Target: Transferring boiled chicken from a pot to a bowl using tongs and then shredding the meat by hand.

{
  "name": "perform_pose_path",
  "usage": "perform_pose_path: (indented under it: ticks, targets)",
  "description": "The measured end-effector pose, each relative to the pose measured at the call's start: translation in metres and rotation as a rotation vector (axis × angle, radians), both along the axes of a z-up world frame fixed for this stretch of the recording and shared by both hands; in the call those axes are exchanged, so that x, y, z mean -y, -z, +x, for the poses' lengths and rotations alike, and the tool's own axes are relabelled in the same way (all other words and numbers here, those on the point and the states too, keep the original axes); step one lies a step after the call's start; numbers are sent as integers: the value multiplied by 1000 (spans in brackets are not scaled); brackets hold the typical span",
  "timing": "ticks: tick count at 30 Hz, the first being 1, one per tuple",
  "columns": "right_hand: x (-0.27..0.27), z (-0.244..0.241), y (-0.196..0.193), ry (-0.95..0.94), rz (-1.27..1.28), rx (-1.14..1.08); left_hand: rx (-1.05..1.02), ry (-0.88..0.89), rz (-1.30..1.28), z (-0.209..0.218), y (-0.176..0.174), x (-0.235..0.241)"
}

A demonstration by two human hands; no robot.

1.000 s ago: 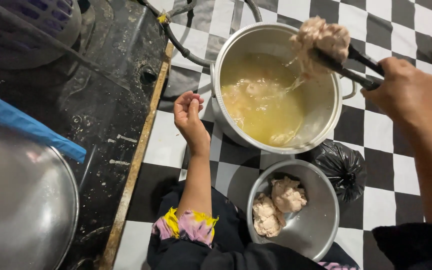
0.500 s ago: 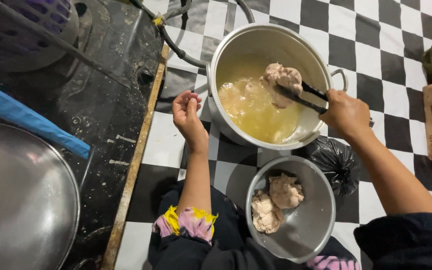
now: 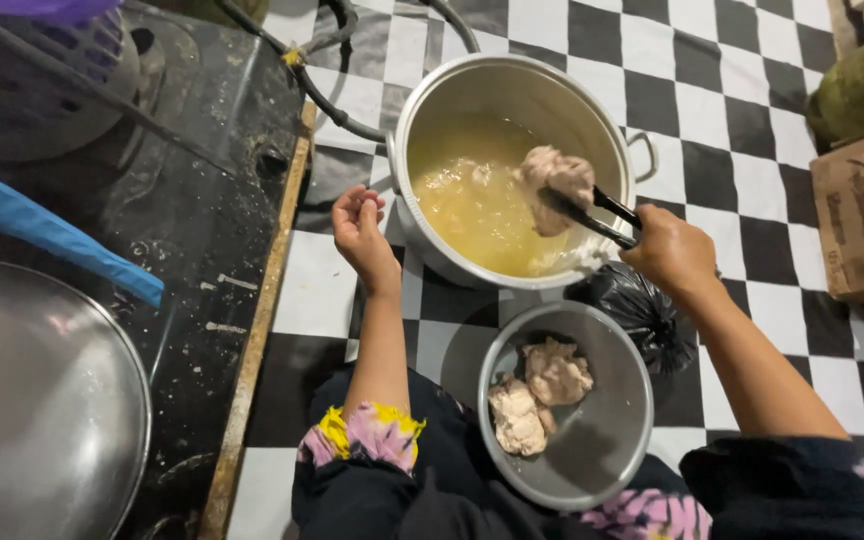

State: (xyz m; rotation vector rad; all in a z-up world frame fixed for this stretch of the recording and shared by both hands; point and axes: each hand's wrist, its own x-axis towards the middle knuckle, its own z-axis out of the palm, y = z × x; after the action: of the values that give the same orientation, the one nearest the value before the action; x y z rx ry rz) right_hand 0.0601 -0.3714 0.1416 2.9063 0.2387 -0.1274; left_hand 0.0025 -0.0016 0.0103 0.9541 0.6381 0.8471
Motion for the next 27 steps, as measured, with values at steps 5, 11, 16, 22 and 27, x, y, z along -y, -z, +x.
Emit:
perform_pose_path:
  ticks: [5, 11, 16, 22, 27]
  targets:
    - [21, -87, -81, 342, 253, -189, 30, 38, -87, 1, 6, -1]
    - [90, -192, -58, 499, 237, -364, 20, 54, -71, -3, 12, 6]
    - [73, -231, 11, 436, 137, -540, -32, 48, 92, -6, 19, 13]
    - [70, -212, -44, 306, -23, -523, -38, 56, 112, -14, 18, 10]
    - [-5, -134, -146, 262, 135, -383, 11, 49, 53, -1, 26, 10]
